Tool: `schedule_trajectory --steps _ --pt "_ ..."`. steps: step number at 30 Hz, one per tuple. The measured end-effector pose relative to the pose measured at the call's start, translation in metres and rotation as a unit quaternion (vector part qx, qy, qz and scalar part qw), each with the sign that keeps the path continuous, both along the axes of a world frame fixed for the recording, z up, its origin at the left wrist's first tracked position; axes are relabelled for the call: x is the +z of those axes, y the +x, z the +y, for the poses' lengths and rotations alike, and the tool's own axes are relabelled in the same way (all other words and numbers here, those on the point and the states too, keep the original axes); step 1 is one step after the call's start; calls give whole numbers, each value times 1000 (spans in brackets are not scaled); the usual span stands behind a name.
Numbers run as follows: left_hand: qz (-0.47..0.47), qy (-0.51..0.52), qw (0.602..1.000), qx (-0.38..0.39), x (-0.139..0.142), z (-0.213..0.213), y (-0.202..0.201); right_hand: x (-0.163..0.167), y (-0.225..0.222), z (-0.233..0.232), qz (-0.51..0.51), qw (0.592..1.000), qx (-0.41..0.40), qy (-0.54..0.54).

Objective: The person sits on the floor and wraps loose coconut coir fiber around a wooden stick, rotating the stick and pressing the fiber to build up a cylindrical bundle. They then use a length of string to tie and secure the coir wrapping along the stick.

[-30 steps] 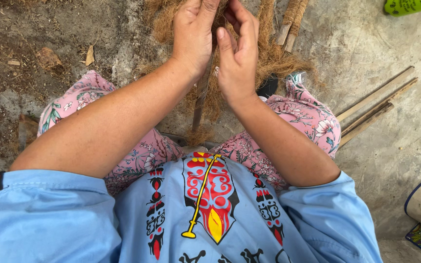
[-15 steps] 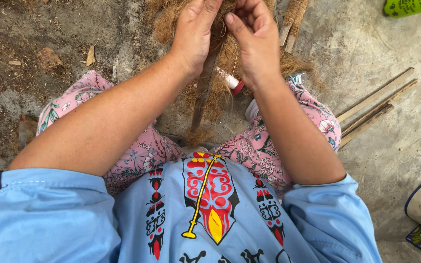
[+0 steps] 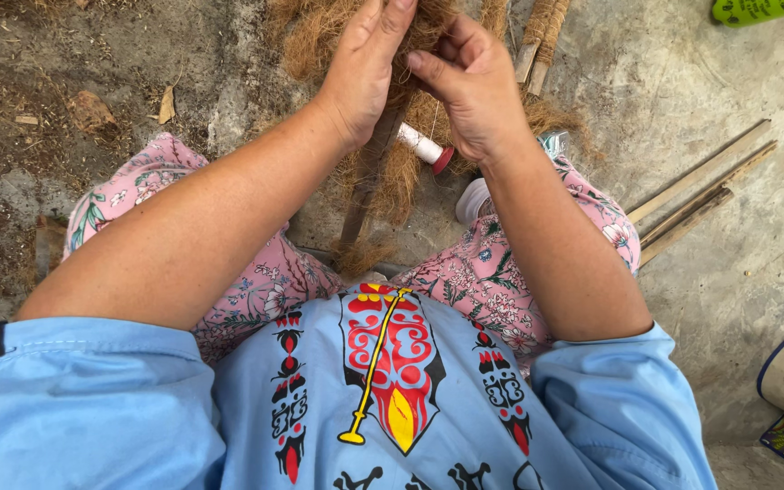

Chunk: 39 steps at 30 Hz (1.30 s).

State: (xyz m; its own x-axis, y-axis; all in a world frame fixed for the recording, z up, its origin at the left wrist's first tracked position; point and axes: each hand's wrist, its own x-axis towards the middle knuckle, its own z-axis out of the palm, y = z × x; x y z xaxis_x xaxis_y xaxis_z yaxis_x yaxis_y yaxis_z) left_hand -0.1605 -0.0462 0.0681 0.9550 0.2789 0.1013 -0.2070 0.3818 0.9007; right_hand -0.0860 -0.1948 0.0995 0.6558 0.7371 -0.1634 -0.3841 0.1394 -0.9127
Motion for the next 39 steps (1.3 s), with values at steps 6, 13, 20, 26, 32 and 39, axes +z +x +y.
schedule_trajectory --steps 6,13,20,26,32,39 --pt "-3 -180 983 -46 -1 0 3 4 3 0 17 999 -40 -3" --pt "74 418 863 275 34 -29 -31 23 5 -2 -1 997 -77 -9" --pt "10 495 853 166 58 -57 -43 30 0 2 -50 995 -84 6" --pt "46 399 898 180 45 -46 -19 22 -2 3 -75 993 -95 14" --pt "-20 323 937 135 48 -24 -10 18 5 -5 -22 994 -108 23" --pt "-93 141 985 34 44 -8 0 26 3 -12 34 996 -53 57"
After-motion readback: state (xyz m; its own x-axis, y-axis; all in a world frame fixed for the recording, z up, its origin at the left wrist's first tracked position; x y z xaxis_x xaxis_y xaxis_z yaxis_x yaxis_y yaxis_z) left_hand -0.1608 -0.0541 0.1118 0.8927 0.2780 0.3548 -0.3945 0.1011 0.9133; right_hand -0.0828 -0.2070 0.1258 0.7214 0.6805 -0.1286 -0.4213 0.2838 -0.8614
